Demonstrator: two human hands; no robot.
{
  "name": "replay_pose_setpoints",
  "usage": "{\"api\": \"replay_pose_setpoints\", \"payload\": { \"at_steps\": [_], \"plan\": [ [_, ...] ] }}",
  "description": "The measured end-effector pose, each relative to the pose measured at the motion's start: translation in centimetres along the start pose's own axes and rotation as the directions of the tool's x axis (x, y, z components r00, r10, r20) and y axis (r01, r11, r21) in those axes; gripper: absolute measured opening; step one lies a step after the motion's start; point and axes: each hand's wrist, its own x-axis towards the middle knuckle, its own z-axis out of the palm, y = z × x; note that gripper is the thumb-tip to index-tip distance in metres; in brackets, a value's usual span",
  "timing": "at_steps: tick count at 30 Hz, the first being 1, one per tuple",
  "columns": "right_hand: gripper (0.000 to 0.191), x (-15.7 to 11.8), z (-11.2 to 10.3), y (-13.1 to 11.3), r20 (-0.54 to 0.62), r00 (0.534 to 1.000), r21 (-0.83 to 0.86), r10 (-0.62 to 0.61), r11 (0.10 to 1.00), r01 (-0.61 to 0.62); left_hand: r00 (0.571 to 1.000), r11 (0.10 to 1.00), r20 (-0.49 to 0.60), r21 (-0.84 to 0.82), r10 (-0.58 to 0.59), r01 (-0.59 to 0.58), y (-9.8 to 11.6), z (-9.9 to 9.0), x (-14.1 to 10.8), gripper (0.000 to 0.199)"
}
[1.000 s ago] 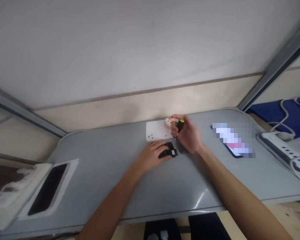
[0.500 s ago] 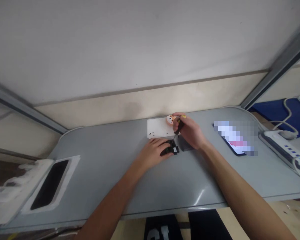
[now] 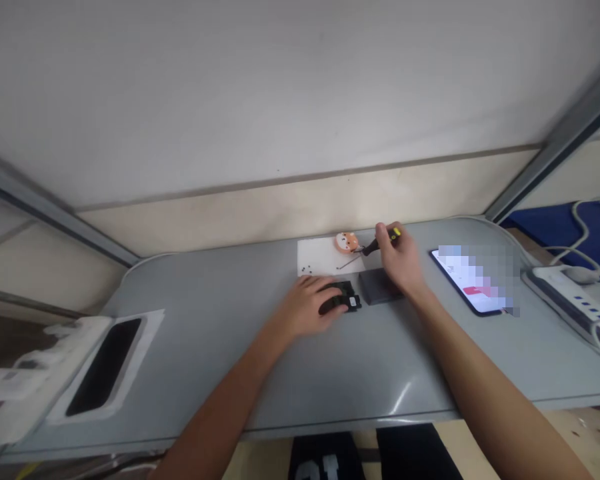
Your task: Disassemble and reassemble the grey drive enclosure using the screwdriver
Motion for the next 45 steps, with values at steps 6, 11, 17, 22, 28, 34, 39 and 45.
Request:
{"api": "replay_pose_setpoints", "payload": {
  "at_steps": [6, 11, 17, 22, 28, 34, 39, 45],
  "plan": [
    [0.049, -0.5, 0.4, 0.4, 0.028, 0.999, -0.103, 0.02, 0.995, -0.017, 0.981, 0.998, -0.185, 0.02, -0.056, 0.06, -1.3, -0.8, 0.2, 0.024],
    [0.048, -0.5, 0.6, 0.6, 0.033, 0.999, -0.115, 0.033, 0.993, -0.029, 0.943, 0.988, -0.317, 0.083, -0.101, 0.133, -2.5, -1.1, 0.1, 0.016],
    [0.048, -0.4, 0.7, 0.7, 0.042, 0.998, -0.089, 0.036, 0.996, -0.032, 0.931, 0.977, -0.336, 0.1, -0.143, 0.186, -3.4, -0.9, -0.1, 0.014],
    [0.049, -0.7, 0.9, 0.0, 0.071, 0.997, 0.089, 0.032, 0.995, -0.039, 0.925, 0.981, -0.357, 0.088, -0.131, 0.173, -3.9, -0.6, -0.2, 0.013],
    [0.049, -1.4, 1.6, -1.2, 0.095, 0.995, 0.276, 0.03, 0.96, -0.055, 0.935, 0.991, -0.342, 0.049, -0.1, 0.124, -4.0, -0.2, -0.3, 0.013],
    [0.048, -1.7, 2.0, -1.3, 0.117, 0.992, 0.307, 0.038, 0.949, -0.073, 0.934, 0.996, -0.355, 0.057, -0.04, 0.065, -3.9, -0.3, -0.1, 0.006],
    [0.048, -1.6, 2.0, -1.1, 0.12, 0.992, 0.313, 0.045, 0.946, -0.081, 0.931, 0.997, -0.365, 0.063, -0.009, 0.034, -3.7, -0.3, 0.0, 0.007],
    [0.048, -1.5, 1.9, -1.1, 0.107, 0.993, 0.312, 0.041, 0.947, -0.073, 0.935, 0.997, -0.355, 0.072, 0.006, 0.021, -3.6, -0.4, 0.0, 0.009]
  ]
}}
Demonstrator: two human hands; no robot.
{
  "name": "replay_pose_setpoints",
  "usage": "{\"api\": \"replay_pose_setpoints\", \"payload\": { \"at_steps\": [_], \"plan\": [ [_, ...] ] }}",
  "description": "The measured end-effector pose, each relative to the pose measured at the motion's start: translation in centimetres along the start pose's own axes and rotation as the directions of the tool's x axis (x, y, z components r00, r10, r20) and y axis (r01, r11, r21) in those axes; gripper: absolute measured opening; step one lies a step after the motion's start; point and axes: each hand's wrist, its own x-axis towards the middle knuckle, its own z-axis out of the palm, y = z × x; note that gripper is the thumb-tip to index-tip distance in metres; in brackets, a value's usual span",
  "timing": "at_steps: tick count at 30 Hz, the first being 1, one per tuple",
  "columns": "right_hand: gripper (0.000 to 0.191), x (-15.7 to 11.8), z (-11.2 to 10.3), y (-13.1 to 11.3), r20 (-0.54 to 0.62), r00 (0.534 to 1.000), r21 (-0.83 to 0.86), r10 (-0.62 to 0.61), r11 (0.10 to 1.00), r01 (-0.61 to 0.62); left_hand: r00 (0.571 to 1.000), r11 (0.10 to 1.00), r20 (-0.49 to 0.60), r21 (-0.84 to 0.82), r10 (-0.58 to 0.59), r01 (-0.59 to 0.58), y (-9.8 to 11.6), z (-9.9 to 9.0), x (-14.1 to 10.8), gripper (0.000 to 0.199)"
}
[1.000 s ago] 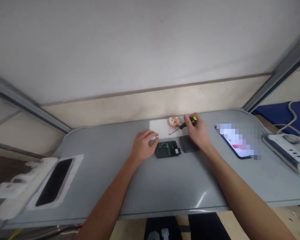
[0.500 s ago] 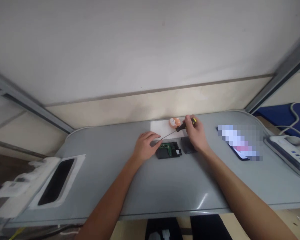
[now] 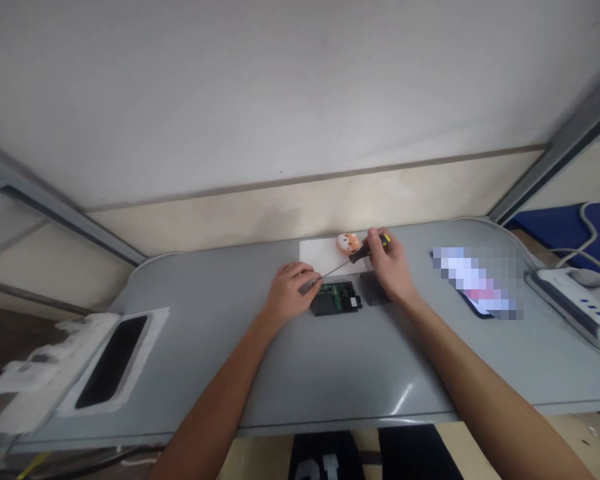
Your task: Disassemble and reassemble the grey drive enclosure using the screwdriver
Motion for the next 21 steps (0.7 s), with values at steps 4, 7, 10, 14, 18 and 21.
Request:
{"api": "replay_pose_setpoints", "payload": {
  "at_steps": [4, 7, 10, 14, 18, 21],
  "plan": [
    [0.048, 0.05, -0.04, -0.03, -0.007, 1.0, 0.003, 0.004, 1.0, -0.004, 1.0, 1.0, 0.006, -0.009, 0.007, -0.007, 0.06, -0.03, -0.03, 0.008],
    [0.048, 0.08, -0.04, 0.03, -0.011, 1.0, -0.003, 0.006, 1.0, -0.006, 1.0, 1.0, 0.003, -0.019, 0.01, -0.01, 0.1, 0.04, -0.08, 0.007],
    [0.048, 0.1, -0.03, 0.17, -0.011, 1.0, -0.009, 0.011, 1.0, -0.011, 1.0, 1.0, -0.001, -0.014, 0.018, -0.018, 0.08, 0.14, -0.08, 0.008],
    [0.049, 0.14, -0.06, 0.42, -0.012, 1.0, -0.002, 0.023, 1.0, -0.023, 0.999, 0.999, -0.014, -0.009, 0.04, -0.041, 0.02, 0.15, -0.04, 0.008],
    [0.05, 0.23, -0.17, 0.63, -0.021, 0.999, -0.006, 0.028, 1.0, -0.028, 0.999, 0.999, -0.027, -0.002, 0.048, -0.048, 0.05, 0.0, -0.04, 0.007],
    [0.05, 0.29, -0.24, 0.75, -0.034, 0.999, -0.023, 0.021, 0.999, -0.022, 0.998, 0.999, -0.022, -0.003, 0.052, -0.052, 0.09, -0.09, -0.04, 0.006]
  ]
}}
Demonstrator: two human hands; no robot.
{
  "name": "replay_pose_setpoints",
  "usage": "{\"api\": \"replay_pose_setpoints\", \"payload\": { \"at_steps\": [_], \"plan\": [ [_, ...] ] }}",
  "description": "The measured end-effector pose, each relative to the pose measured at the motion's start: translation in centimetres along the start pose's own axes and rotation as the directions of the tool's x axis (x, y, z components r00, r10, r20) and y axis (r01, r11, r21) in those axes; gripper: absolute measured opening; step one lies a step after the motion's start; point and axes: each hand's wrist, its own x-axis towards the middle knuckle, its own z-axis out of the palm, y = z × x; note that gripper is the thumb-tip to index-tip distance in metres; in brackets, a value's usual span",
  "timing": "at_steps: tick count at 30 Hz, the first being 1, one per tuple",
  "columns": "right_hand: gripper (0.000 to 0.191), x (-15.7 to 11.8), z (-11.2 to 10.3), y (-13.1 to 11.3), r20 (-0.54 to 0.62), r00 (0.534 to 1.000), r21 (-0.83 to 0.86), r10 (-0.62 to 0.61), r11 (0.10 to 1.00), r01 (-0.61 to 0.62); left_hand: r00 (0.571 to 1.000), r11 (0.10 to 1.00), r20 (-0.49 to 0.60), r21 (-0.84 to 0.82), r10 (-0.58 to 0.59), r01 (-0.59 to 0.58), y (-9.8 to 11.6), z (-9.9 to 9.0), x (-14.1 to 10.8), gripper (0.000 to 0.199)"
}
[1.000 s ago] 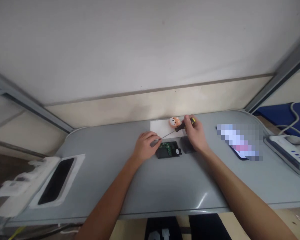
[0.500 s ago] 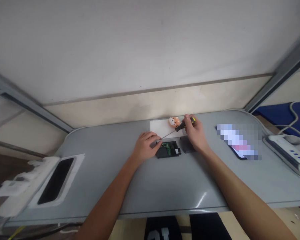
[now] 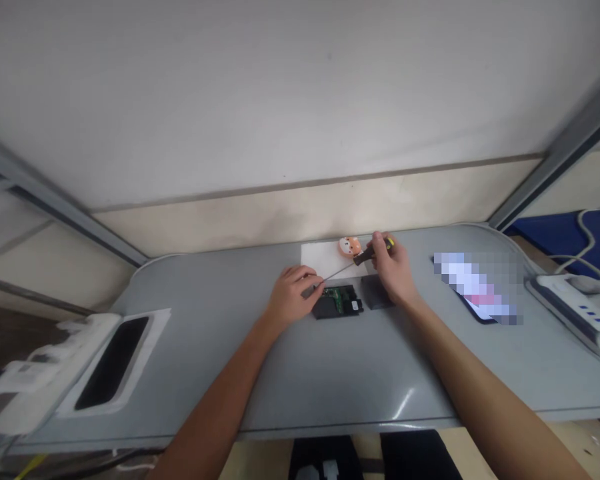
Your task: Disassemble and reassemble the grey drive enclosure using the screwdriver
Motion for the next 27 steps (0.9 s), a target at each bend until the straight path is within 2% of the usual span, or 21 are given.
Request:
{"api": "replay_pose_setpoints", "payload": {
  "at_steps": [6, 16, 27],
  "plan": [
    [0.05, -0.08, 0.0, -0.17, 0.005, 1.0, -0.008, 0.0, 1.0, 0.0, 1.0, 1.0, 0.005, 0.0, 0.002, -0.002, 0.01, 0.0, -0.01, 0.006],
    [0.049, -0.2, -0.01, -0.58, 0.014, 1.0, 0.01, -0.014, 1.0, 0.014, 0.998, 0.998, 0.005, 0.0, -0.064, 0.064, -0.1, 0.07, -0.18, 0.01],
    [0.047, -0.3, 0.03, -0.97, 0.015, 1.0, 0.025, -0.027, 0.999, 0.027, 0.999, 0.998, 0.003, 0.032, -0.046, 0.046, -0.16, -0.11, -0.19, 0.009]
  ]
}}
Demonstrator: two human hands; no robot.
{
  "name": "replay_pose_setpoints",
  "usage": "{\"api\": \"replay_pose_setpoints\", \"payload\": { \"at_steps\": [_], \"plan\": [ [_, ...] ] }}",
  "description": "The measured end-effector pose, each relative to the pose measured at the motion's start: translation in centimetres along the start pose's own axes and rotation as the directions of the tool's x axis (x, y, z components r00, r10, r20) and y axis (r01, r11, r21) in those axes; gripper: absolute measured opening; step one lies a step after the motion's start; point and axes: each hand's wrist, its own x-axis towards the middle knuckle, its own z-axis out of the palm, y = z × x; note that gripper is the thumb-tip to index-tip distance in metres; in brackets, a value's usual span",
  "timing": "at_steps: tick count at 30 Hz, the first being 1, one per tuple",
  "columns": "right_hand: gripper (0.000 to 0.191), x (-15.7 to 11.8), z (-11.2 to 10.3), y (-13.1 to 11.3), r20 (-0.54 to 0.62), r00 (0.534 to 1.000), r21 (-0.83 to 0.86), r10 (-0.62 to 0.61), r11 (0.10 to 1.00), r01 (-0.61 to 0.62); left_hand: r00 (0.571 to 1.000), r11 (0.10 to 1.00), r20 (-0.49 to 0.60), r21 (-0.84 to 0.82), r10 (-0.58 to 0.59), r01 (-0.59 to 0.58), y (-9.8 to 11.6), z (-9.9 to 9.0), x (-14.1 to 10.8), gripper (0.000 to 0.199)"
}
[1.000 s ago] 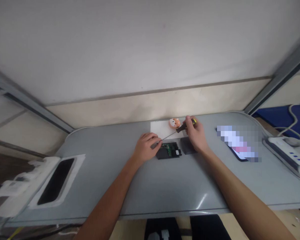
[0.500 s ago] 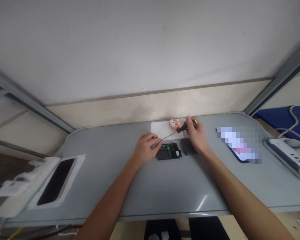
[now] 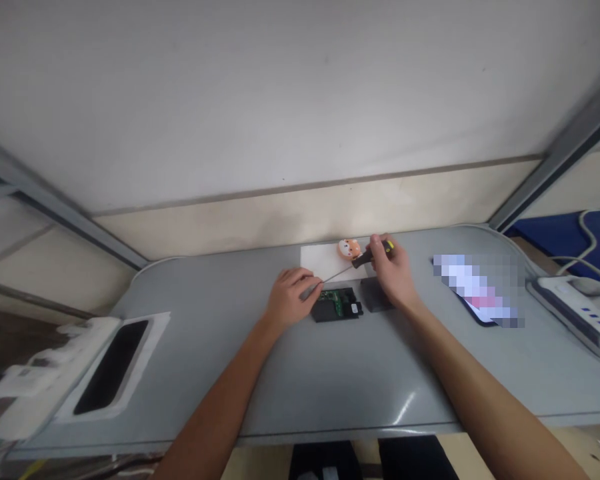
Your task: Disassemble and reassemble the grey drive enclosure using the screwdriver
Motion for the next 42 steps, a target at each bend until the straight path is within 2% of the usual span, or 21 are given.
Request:
{"api": "replay_pose_setpoints", "payload": {
  "at_steps": [9, 15, 19, 23, 27, 29, 32, 34, 42],
  "plan": [
    [0.045, -0.2, 0.0, -0.6, 0.003, 1.0, -0.007, 0.004, 1.0, -0.004, 0.997, 0.997, 0.026, 0.02, 0.07, -0.071, 0.2, -0.2, 0.2, 0.008],
    [0.04, -0.2, 0.3, -0.8, -0.042, 0.999, 0.028, -0.018, 0.999, 0.02, 0.998, 0.999, 0.036, 0.006, 0.051, -0.051, 0.5, -0.1, 0.2, 0.01],
    [0.042, -0.4, 0.5, -1.3, 0.049, 0.999, 0.136, -0.01, 0.991, 0.004, 0.999, 0.998, 0.024, -0.063, 0.022, -0.021, 0.7, 0.2, 0.1, 0.01],
    [0.039, -0.9, 0.9, -1.8, 0.109, 0.992, 0.185, -0.064, 0.982, 0.043, 0.998, 0.987, 0.033, -0.149, -0.048, 0.052, 0.5, 0.0, 0.1, 0.008],
    [0.036, -1.7, 1.9, -2.0, 0.075, 0.989, 0.103, -0.127, 0.988, 0.119, 0.972, 0.96, 0.152, -0.189, -0.179, 0.207, -0.3, -0.7, 0.0, 0.018],
    [0.035, -2.1, 2.3, -1.9, 0.114, 0.983, 0.012, -0.142, 0.99, 0.142, 0.959, 0.951, 0.201, -0.197, -0.2, 0.24, -0.6, -0.9, -0.1, 0.017],
    [0.034, -2.7, 2.8, -1.5, 0.204, 0.968, -0.106, -0.146, 0.98, 0.17, 0.957, 0.955, 0.253, -0.221, -0.141, 0.199, -0.8, -0.8, -0.1, 0.021],
    [0.034, -2.8, 2.9, -1.2, 0.23, 0.963, -0.126, -0.142, 0.977, 0.174, 0.956, 0.957, 0.272, -0.231, -0.109, 0.175, -0.7, -0.7, -0.1, 0.023],
    [0.035, -2.7, 2.7, -0.6, 0.198, 0.969, -0.162, -0.146, 0.97, 0.179, 0.943, 0.945, 0.307, -0.248, -0.132, 0.213, -0.2, -0.9, -0.1, 0.025]
  ]
}}
